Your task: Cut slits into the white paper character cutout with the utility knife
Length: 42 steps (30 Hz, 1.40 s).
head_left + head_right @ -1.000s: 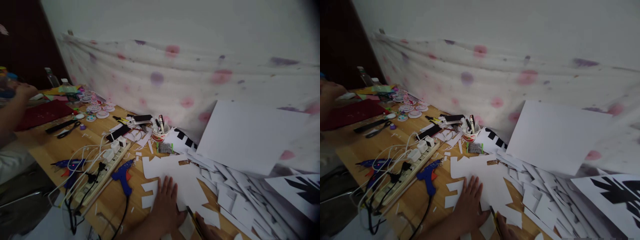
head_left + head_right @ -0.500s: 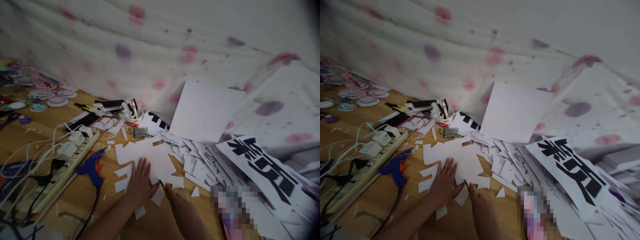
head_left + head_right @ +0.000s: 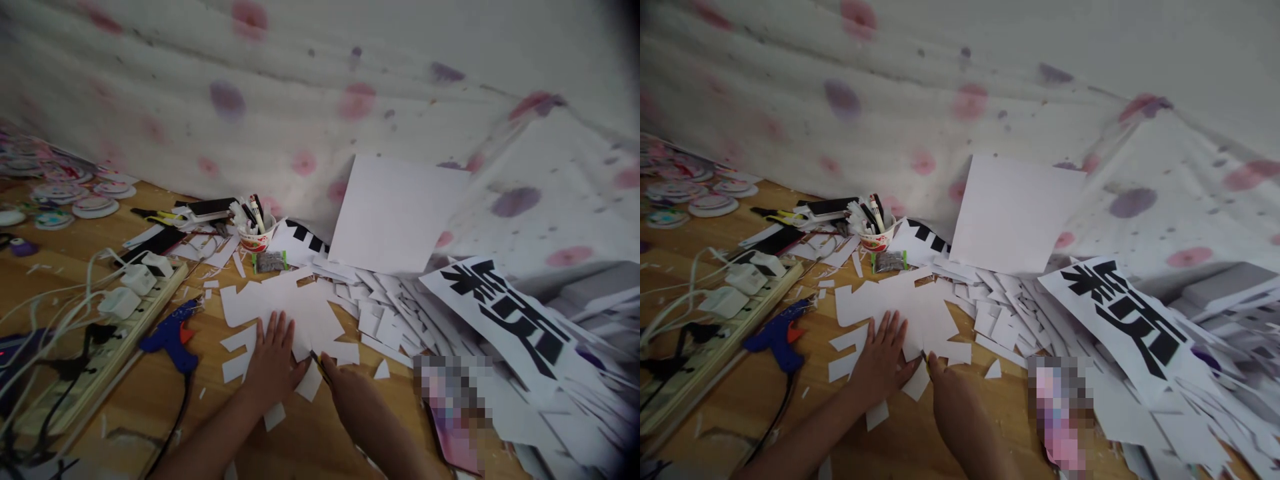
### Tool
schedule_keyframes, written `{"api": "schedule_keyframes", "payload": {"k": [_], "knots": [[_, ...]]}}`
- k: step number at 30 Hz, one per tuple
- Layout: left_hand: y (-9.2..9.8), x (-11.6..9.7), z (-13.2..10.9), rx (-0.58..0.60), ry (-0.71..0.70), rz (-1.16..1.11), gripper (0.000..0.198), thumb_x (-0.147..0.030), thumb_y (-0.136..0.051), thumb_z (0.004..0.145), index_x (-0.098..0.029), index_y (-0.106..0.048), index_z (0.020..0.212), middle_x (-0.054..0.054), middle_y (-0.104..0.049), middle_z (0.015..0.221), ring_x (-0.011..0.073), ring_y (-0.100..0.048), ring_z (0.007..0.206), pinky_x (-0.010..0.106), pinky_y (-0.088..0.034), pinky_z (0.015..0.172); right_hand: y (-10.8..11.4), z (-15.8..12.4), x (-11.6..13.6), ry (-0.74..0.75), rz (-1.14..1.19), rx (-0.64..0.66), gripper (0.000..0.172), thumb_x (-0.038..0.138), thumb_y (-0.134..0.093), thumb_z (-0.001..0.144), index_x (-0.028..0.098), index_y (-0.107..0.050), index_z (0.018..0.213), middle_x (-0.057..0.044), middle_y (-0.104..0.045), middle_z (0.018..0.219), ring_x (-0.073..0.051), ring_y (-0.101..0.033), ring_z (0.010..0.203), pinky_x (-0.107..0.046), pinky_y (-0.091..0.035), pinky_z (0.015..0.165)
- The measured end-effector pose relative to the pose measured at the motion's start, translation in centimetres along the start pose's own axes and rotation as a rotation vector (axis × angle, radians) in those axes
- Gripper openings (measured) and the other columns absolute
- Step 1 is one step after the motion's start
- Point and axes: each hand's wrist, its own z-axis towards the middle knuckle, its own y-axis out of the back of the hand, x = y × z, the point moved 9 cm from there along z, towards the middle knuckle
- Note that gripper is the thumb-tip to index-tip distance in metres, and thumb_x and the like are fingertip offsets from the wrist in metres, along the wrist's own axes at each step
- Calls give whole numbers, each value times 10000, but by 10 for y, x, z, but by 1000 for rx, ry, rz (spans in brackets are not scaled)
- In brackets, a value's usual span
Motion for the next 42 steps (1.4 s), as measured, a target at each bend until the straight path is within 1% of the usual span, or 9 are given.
{"api": "schedule_keyframes", "payload": {"k": [9,12,17,23,28,32,35,38,42], "knots": [[1,-1,0,-47,-18,27,736,-521,-399,758,-83,-328,1346,164,-247,1445,343,-137,1340,576,-62,1056,11,4,5,-10,-48,-15,605,-41,-357,729,84,-372,1321,-140,-669,969,-193,-638,830,-235,-413,658],[1,0,0,-68,-17,21,738,-521,-409,753,-80,-338,1340,171,-251,1441,345,-140,1338,575,-48,1058,21,-3,2,11,33,-53,497,39,-353,801,152,-430,1279,-103,-683,930,-193,-640,825,-238,-405,647],[-1,-1,-1,-53,-21,19,722,-469,-437,749,-80,-322,1346,169,-228,1448,338,-117,1343,569,-40,1061,37,-13,-46,-162,167,-182,431,189,-307,889,235,-364,1314,-81,-664,999,-189,-631,860,-248,-404,660],[-4,3,4,-17,-11,-57,726,-522,-482,739,-104,-367,1322,170,-264,1433,346,-141,1334,587,-93,1054,-11,-2,-119,-474,28,-246,473,173,-298,876,148,-317,1347,-140,-572,1027,-229,-599,882,-292,-420,645],[-4,-5,10,50,-112,-164,595,-406,-530,757,-92,-448,1256,171,-364,1384,298,-284,1297,491,-273,1045,-32,3,-137,-509,24,-338,487,266,-405,853,143,-372,1324,-143,-554,1003,-269,-554,939,-349,-427,733],[-2,-5,12,41,-112,-188,525,-365,-559,750,-75,-514,1185,194,-448,1318,314,-371,1246,481,-319,1025,-8,4,-114,-406,28,-542,463,295,-494,815,122,-471,1244,-149,-567,986,-290,-528,947,-410,-399,829],[2,-6,12,4,-135,-213,492,-381,-566,755,-79,-548,1143,199,-502,1269,314,-415,1217,484,-335,1015,11,12,-68,-114,151,-655,392,258,-491,815,158,-500,1195,-120,-560,1050,-252,-503,989,-376,-401,866],[7,-5,11,-24,-155,-230,493,-403,-574,754,-83,-559,1128,196,-528,1243,315,-433,1205,486,-350,1004,17,24,-21,138,207,-610,364,188,-523,773,189,-530,1137,-84,-563,1052,-223,-491,994,-347,-399,880],[11,-3,8,-55,-162,-243,457,-386,-599,739,-123,-572,1111,168,-554,1223,305,-466,1180,492,-367,990,14,44,5,178,176,-504,328,103,-529,708,176,-562,1026,-69,-584,976,-211,-504,930,-317,-419,817]]}}
